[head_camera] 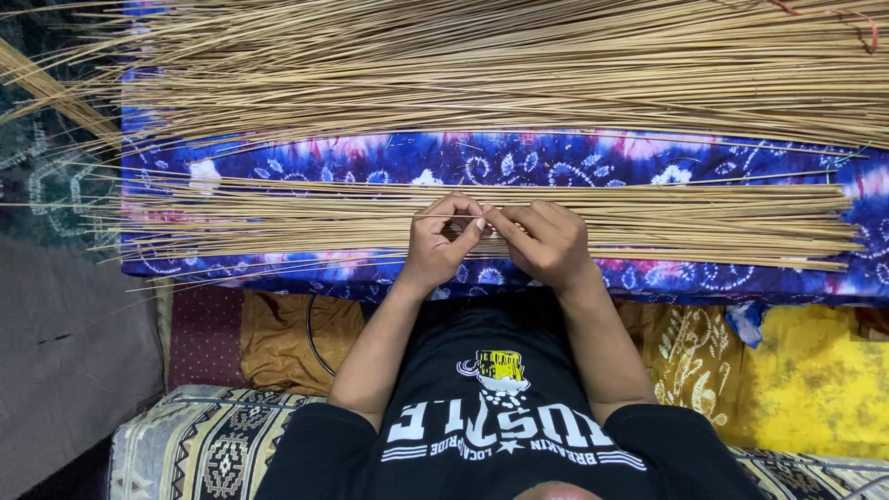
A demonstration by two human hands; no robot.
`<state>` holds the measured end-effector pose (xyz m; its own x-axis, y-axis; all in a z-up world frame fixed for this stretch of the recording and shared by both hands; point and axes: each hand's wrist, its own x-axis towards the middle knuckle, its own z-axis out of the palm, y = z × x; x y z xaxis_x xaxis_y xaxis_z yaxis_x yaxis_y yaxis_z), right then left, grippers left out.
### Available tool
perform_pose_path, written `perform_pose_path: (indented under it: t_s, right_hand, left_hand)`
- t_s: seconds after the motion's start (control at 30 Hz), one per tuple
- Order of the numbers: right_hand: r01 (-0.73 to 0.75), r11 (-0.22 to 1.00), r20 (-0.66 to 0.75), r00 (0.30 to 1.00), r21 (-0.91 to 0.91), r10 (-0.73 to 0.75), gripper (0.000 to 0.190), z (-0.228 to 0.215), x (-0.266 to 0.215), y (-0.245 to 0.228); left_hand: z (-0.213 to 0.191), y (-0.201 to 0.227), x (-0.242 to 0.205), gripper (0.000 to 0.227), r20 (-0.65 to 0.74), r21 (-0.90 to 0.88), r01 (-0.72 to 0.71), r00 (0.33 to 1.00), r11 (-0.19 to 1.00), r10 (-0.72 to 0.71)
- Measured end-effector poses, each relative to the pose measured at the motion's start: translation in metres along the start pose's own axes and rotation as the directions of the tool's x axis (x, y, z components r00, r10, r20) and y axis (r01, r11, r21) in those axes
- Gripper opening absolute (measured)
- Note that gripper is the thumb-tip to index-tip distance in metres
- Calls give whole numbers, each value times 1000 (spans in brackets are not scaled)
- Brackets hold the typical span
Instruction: Weaving thin wooden sticks through parallel strings to create a mat or screen.
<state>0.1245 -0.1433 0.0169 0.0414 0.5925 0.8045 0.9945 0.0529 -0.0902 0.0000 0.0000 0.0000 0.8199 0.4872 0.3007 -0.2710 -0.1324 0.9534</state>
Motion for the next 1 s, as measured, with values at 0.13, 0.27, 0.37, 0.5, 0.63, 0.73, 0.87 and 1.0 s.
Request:
perform_pose_path:
  t_s: [0.13, 0.27, 0.37, 0.5, 0.63, 0.73, 0.87, 1.0]
  right_hand:
    - [1, 1000, -6, 1000, -1, -1, 24, 1, -1, 0]
    - [3, 1000, -12, 1000, 4, -3, 22, 1, 0, -1]
    - [11, 1000, -13, 1000, 21, -11, 20, 0, 1, 0]
    - [20, 998, -15, 1000, 53, -19, 19, -1, 3, 0]
    - [25, 998, -17, 1000, 54, -24, 19, 1, 1, 1]
    - [27, 999, -16, 1000, 34, -27, 18, 0, 2, -1]
    - [28, 995, -27, 999, 94, -25, 16, -4, 9, -3]
    - [36, 994, -28, 999, 107, -33, 14, -3, 7, -3]
  left_hand:
    - [-1, 2, 3, 6, 4, -7, -4, 1000, 1000, 4]
    - [-2, 5, 4, 7, 13, -15, 0, 1000, 1000, 0]
    - [-2, 7, 5, 6, 19, -17, -1, 1000, 1000, 1]
    - [0, 6, 4, 5, 19, -38, 6, 1000, 999, -5]
    - [-1, 5, 3, 5, 20, -37, 11, 1000, 999, -10]
    - [0, 5, 2, 4, 24, -62, 30, 999, 998, -29]
    - [3, 15, 3, 6, 53, -112, 67, 997, 991, -61]
    - [4, 18, 4, 7, 72, -141, 77, 995, 987, -67]
